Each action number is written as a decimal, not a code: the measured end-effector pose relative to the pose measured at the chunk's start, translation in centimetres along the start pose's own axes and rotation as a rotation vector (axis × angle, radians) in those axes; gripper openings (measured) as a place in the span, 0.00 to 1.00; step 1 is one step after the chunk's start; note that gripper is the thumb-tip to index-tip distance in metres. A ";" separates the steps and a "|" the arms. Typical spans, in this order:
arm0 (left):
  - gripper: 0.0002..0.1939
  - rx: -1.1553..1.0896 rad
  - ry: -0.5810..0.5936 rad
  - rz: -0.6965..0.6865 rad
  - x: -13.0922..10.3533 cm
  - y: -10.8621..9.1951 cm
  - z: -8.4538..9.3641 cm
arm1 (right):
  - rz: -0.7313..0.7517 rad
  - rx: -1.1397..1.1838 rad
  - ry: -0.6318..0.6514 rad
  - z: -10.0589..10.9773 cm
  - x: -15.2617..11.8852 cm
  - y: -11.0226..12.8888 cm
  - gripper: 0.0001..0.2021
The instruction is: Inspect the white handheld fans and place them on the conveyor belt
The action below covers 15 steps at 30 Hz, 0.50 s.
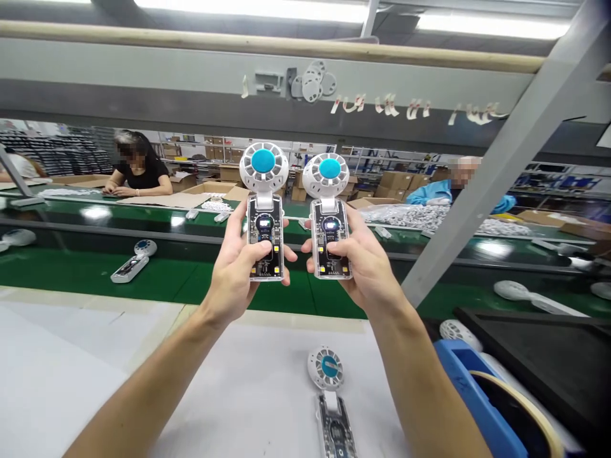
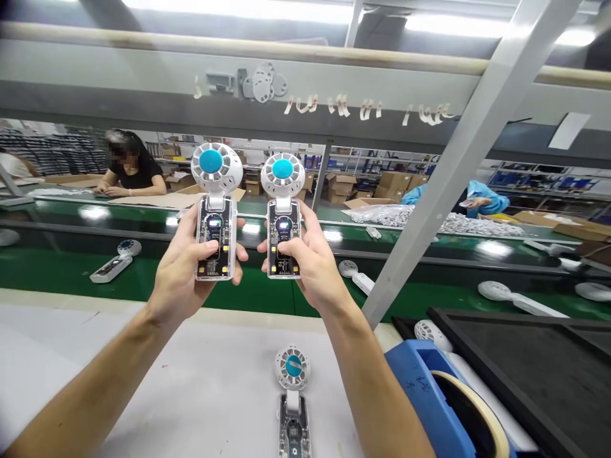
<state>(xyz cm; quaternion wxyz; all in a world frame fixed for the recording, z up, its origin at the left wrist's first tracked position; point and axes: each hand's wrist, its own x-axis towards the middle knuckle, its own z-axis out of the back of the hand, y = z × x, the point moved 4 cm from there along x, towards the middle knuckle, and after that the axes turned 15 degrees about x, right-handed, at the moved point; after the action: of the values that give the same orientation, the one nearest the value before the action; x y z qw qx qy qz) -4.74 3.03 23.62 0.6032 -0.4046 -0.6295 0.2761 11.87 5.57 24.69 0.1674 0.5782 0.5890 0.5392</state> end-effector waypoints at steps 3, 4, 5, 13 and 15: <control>0.37 -0.001 -0.008 -0.019 0.0 0.0 0.1 | 0.013 0.009 -0.006 0.1 0.0 0.0 0.36; 0.37 0.004 -0.012 -0.026 0.0 -0.1 0.2 | 0.012 0.010 -0.008 0.1 0.0 0.1 0.36; 0.36 0.012 -0.021 -0.030 0.0 -0.1 0.3 | 0.021 0.016 -0.018 0.1 0.0 0.1 0.36; 0.27 0.375 -0.398 -0.053 0.4 0.5 3.2 | 0.030 0.098 -0.201 0.9 0.4 0.5 0.13; 0.23 0.474 -0.559 -0.128 0.7 0.5 4.4 | 0.269 -0.060 -0.273 1.9 -0.1 2.1 0.12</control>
<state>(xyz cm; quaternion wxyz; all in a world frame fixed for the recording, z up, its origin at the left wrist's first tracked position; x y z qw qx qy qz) -8.96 4.55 23.03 0.5011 -0.1226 -0.7124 0.4758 14.52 5.83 25.69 0.1893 0.7144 0.4618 0.4904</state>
